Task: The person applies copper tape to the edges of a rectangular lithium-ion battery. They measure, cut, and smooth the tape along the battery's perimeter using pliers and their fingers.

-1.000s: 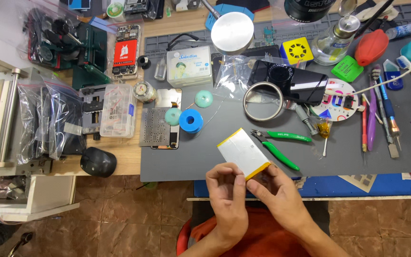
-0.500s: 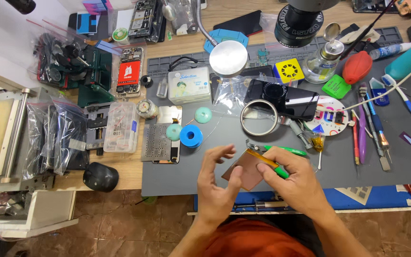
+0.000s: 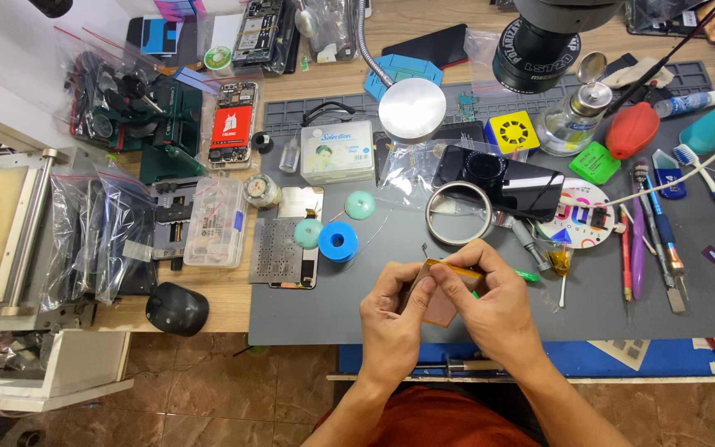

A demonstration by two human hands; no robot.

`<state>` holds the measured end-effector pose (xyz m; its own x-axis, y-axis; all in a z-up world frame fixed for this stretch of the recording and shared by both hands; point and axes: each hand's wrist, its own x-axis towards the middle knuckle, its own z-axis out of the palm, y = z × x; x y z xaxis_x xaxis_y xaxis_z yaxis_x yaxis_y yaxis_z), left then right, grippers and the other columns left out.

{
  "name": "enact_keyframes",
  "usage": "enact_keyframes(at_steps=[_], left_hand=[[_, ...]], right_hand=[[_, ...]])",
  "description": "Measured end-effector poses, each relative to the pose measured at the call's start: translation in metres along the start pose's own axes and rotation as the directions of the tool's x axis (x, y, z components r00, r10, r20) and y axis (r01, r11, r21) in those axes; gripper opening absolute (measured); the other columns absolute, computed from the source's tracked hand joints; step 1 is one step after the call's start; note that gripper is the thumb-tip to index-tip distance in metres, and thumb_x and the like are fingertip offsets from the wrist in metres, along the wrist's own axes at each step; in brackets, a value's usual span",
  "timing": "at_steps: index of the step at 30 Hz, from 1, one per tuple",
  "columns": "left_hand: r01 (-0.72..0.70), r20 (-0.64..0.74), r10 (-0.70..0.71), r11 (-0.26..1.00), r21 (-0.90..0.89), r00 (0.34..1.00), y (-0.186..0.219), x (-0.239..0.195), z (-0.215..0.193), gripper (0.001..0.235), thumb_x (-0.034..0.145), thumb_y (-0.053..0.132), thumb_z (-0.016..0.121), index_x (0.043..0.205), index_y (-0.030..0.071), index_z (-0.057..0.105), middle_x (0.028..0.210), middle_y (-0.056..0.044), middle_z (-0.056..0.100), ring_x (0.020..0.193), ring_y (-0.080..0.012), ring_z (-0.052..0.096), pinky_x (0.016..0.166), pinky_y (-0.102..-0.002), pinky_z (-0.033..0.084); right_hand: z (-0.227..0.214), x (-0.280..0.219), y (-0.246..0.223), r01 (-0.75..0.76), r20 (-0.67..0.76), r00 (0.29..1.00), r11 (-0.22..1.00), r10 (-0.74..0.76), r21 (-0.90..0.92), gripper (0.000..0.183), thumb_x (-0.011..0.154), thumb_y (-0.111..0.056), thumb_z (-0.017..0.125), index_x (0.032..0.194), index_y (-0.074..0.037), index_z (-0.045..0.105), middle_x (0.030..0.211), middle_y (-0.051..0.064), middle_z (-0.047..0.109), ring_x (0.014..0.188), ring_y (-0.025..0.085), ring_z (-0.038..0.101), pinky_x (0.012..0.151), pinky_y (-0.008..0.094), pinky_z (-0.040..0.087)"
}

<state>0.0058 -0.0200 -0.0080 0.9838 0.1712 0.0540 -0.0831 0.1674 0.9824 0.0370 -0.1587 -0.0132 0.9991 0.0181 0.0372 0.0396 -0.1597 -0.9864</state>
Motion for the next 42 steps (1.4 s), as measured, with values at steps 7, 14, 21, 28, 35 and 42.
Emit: enact_keyframes(at_steps=[7, 14, 21, 28, 35, 42], left_hand=[[0.064, 0.008, -0.064, 0.983, -0.169, 0.998, -0.009, 0.006, -0.003, 0.016, 0.097, 0.019, 0.064, 0.103, 0.006, 0.070, 0.094, -0.001, 0.065, 0.089, -0.0118, 0.059, 0.082, -0.029, 0.052], [-0.025, -0.054, 0.027, 0.999, 0.035, 0.998, 0.011, 0.002, 0.000, 0.018, 0.087, 0.011, 0.083, 0.102, 0.012, 0.072, 0.097, -0.001, 0.065, 0.089, -0.0138, 0.059, 0.079, -0.025, 0.057], [-0.053, -0.034, 0.059, 0.988, 0.146, 0.998, 0.024, 0.001, 0.002, 0.016, 0.086, 0.014, 0.085, 0.096, 0.015, 0.072, 0.092, 0.001, 0.065, 0.086, -0.0135, 0.061, 0.080, -0.027, 0.054], [-0.109, -0.075, 0.109, 0.994, 0.005, 0.991, 0.026, -0.006, 0.004, 0.013, 0.087, 0.007, 0.083, 0.092, 0.012, 0.072, 0.095, -0.002, 0.065, 0.094, -0.0160, 0.066, 0.081, -0.028, 0.060], [-0.123, -0.034, 0.121, 0.987, -0.101, 0.992, 0.020, -0.008, 0.001, 0.010, 0.090, 0.009, 0.082, 0.095, 0.011, 0.074, 0.096, -0.003, 0.065, 0.094, -0.0164, 0.065, 0.085, -0.030, 0.057], [-0.012, -0.085, -0.011, 0.966, -0.257, 0.996, 0.005, -0.006, -0.001, 0.012, 0.082, 0.003, 0.088, 0.089, 0.009, 0.079, 0.094, -0.003, 0.066, 0.089, -0.0160, 0.064, 0.079, -0.029, 0.056]], right_hand=[[0.000, 0.003, -0.008, 0.058, 0.053, 0.997, 0.998, -0.057, -0.021, 0.008, 0.095, -0.014, 0.076, 0.096, -0.010, 0.069, 0.087, -0.002, 0.061, 0.082, 0.009, 0.060, 0.076, 0.023, 0.047], [-0.014, -0.001, 0.005, 0.040, 0.178, 0.981, 0.983, -0.072, 0.180, 0.023, 0.091, -0.005, 0.075, 0.113, -0.004, 0.071, 0.104, 0.011, 0.075, 0.101, 0.019, 0.074, 0.093, 0.028, 0.060], [-0.010, -0.009, 0.010, -0.004, 0.129, 0.991, 0.951, -0.038, 0.310, 0.039, 0.088, -0.004, 0.078, 0.123, -0.006, 0.061, 0.105, 0.014, 0.079, 0.098, 0.018, 0.077, 0.081, 0.028, 0.066], [-0.005, -0.015, 0.009, 0.104, 0.077, 0.986, 0.915, -0.145, 0.390, 0.036, 0.088, 0.001, 0.076, 0.117, -0.007, 0.055, 0.105, 0.020, 0.080, 0.120, 0.039, 0.077, 0.090, 0.037, 0.070], [-0.007, -0.014, 0.006, 0.204, 0.068, 0.964, 0.877, -0.258, 0.434, 0.036, 0.088, 0.000, 0.077, 0.113, -0.007, 0.053, 0.101, 0.020, 0.078, 0.108, 0.033, 0.078, 0.108, 0.050, 0.064], [-0.007, -0.011, 0.002, 0.141, 0.069, 0.980, 0.892, -0.188, 0.430, 0.036, 0.084, 0.004, 0.079, 0.110, -0.005, 0.056, 0.099, 0.020, 0.081, 0.104, 0.031, 0.081, 0.108, 0.047, 0.065]])
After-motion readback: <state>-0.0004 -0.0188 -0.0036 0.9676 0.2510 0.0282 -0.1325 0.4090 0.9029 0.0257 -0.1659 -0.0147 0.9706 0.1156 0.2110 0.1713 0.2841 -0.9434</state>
